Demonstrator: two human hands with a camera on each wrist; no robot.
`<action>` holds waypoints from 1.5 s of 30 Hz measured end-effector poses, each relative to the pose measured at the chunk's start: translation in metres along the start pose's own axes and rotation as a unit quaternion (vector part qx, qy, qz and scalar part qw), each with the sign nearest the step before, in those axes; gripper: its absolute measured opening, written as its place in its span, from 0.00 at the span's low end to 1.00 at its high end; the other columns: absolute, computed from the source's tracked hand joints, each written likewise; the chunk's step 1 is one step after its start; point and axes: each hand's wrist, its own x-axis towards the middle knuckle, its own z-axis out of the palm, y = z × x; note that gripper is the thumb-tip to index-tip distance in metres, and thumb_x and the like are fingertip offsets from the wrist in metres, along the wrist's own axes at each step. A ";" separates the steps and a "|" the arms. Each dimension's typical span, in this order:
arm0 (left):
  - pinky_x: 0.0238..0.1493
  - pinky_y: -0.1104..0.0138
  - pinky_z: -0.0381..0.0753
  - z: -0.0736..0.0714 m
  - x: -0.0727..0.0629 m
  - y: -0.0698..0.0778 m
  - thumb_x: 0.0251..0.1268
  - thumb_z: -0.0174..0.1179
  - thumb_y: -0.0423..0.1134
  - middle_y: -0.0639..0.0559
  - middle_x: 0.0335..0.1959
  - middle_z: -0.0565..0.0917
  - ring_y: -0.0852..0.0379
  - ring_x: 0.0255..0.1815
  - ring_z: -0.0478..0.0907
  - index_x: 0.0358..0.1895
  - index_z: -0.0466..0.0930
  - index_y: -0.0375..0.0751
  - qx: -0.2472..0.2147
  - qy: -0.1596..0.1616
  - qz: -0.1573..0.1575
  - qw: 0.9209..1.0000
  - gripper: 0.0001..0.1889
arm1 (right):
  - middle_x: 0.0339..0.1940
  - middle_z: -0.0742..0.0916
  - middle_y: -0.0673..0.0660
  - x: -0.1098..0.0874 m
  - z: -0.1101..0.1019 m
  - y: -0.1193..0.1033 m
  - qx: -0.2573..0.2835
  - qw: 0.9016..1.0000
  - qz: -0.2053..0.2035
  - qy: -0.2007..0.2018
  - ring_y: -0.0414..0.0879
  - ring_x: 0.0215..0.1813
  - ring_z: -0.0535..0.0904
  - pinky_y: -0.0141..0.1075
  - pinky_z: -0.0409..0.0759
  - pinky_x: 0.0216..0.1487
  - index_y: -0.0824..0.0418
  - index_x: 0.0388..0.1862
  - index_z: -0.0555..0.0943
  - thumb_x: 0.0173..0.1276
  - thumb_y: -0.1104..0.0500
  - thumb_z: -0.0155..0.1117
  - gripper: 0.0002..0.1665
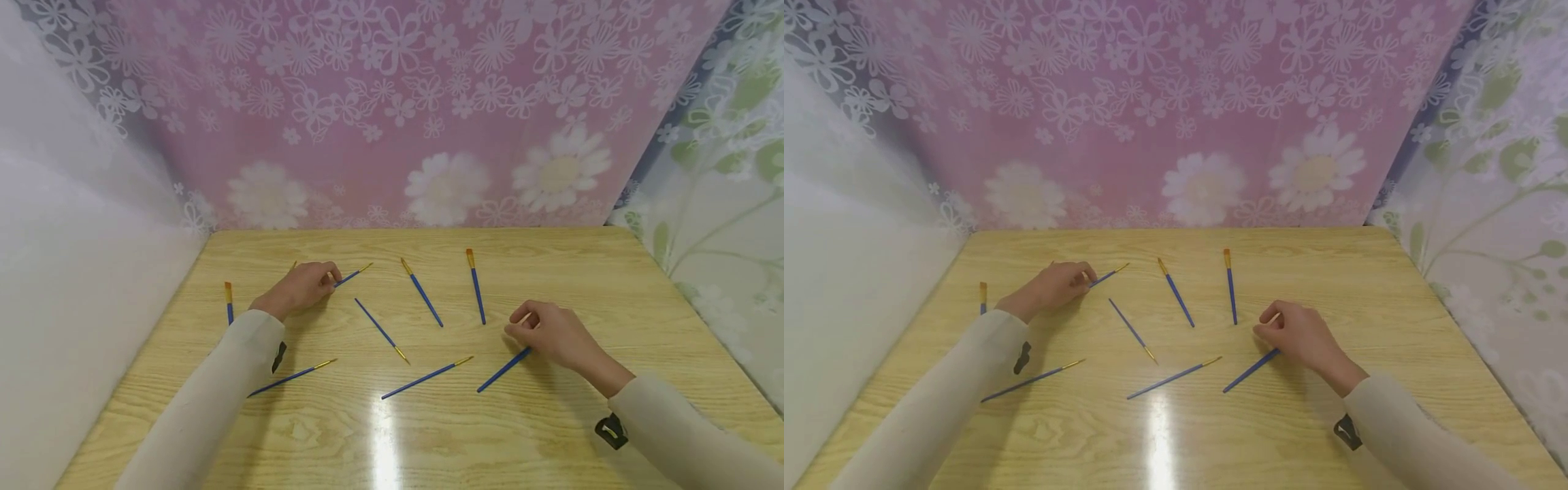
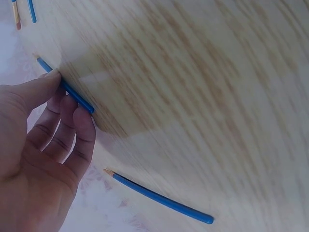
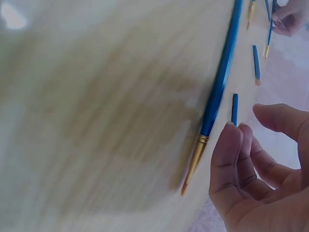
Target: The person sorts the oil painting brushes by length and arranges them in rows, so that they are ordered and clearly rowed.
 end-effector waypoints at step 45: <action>0.60 0.49 0.84 -0.003 -0.002 0.001 0.87 0.55 0.34 0.41 0.56 0.88 0.45 0.55 0.85 0.64 0.81 0.43 -0.010 0.001 0.003 1.000 0.12 | 0.40 0.90 0.52 -0.027 0.003 0.026 -0.071 0.996 -0.047 -0.003 0.44 0.40 0.84 0.39 0.81 0.37 0.64 0.50 0.86 0.73 0.62 0.75 0.10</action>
